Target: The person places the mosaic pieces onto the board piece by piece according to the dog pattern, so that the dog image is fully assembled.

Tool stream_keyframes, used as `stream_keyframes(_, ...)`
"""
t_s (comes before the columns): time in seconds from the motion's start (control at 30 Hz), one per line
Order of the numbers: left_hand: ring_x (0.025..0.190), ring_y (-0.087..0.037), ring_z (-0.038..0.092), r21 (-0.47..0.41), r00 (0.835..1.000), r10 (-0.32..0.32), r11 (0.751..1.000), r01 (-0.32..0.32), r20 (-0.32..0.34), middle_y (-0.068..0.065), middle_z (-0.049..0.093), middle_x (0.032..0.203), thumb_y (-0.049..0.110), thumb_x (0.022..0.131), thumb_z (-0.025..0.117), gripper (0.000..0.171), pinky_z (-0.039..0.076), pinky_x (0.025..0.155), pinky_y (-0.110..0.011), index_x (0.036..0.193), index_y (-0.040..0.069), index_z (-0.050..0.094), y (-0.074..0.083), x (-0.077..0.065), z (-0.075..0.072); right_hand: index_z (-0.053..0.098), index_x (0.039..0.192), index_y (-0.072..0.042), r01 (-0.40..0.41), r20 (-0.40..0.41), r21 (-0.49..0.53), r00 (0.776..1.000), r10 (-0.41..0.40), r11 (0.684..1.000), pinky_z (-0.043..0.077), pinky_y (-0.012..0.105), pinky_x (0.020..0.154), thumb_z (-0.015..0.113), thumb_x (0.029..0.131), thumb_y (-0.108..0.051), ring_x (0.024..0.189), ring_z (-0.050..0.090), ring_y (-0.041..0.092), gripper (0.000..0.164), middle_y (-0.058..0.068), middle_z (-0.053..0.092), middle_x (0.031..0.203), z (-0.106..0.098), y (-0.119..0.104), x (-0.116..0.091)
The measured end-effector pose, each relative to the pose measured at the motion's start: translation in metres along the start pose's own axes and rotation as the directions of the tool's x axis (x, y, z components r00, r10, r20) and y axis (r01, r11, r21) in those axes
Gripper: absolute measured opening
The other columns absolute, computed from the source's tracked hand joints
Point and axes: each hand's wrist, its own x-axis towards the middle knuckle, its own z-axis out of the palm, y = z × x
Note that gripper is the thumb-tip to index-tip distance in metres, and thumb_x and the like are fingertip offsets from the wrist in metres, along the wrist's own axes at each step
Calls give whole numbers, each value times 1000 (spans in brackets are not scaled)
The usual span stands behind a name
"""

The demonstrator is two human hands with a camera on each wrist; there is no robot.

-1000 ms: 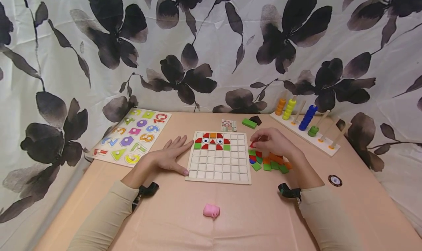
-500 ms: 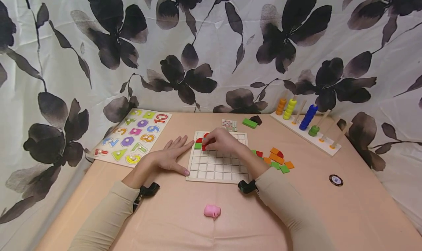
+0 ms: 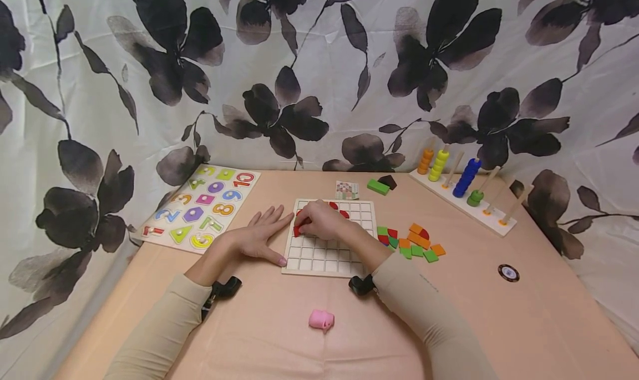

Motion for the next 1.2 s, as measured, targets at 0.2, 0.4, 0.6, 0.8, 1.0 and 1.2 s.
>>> stream_keyframes(0.2,146,-34,-10,4,1000,-3,1000,3,-3,-14,-8,160,83,63,62,124,-4,114,-56,156,26,5,-2,1,2,78,94,-15,-5,19,-68,1000,6,998,51,27,79,75,84,-11,87,62,8,11,-4,72,91,-1,0,1)
stream_keyframes(0.4,146,-34,-10,1,1000,2,1000,-2,0,-14,-8,160,83,62,62,124,-4,114,-57,156,25,6,-2,0,2,76,92,-13,119,90,-186,990,-104,975,48,27,74,74,84,-11,80,55,10,8,-2,66,85,0,-3,2)
stream_keyframes(0.6,146,-34,-10,-13,1000,2,1000,-2,-2,-14,-8,160,82,63,63,124,-5,114,-56,156,25,6,-1,-1,0,77,92,-12,126,93,-203,990,-109,971,50,28,75,74,85,-9,79,58,11,9,-1,67,86,1,-8,4)
stream_keyframes(0.8,146,-35,-9,-13,1000,5,1000,-5,-4,-14,-7,160,82,63,63,123,-4,114,-57,156,25,6,-1,-1,0,77,96,-12,108,79,-190,992,-95,976,51,28,78,74,84,-8,84,60,11,13,-1,69,91,-2,-8,0)
stream_keyframes(1.0,146,-33,-10,-23,1000,-15,1000,15,2,-13,-8,161,82,62,64,124,-6,114,-56,156,26,6,0,0,1,75,105,-11,18,-8,-16,1000,-18,1000,49,32,72,75,83,-9,86,58,20,22,6,67,99,-28,3,-31)
stream_keyframes(1.2,146,-32,-11,-14,1000,-26,1000,26,5,-11,-9,161,84,60,63,125,-7,115,-54,156,28,5,-1,1,3,73,109,-24,-106,-88,50,990,110,993,52,34,76,76,84,-16,94,57,21,26,-5,65,108,-61,27,-82)
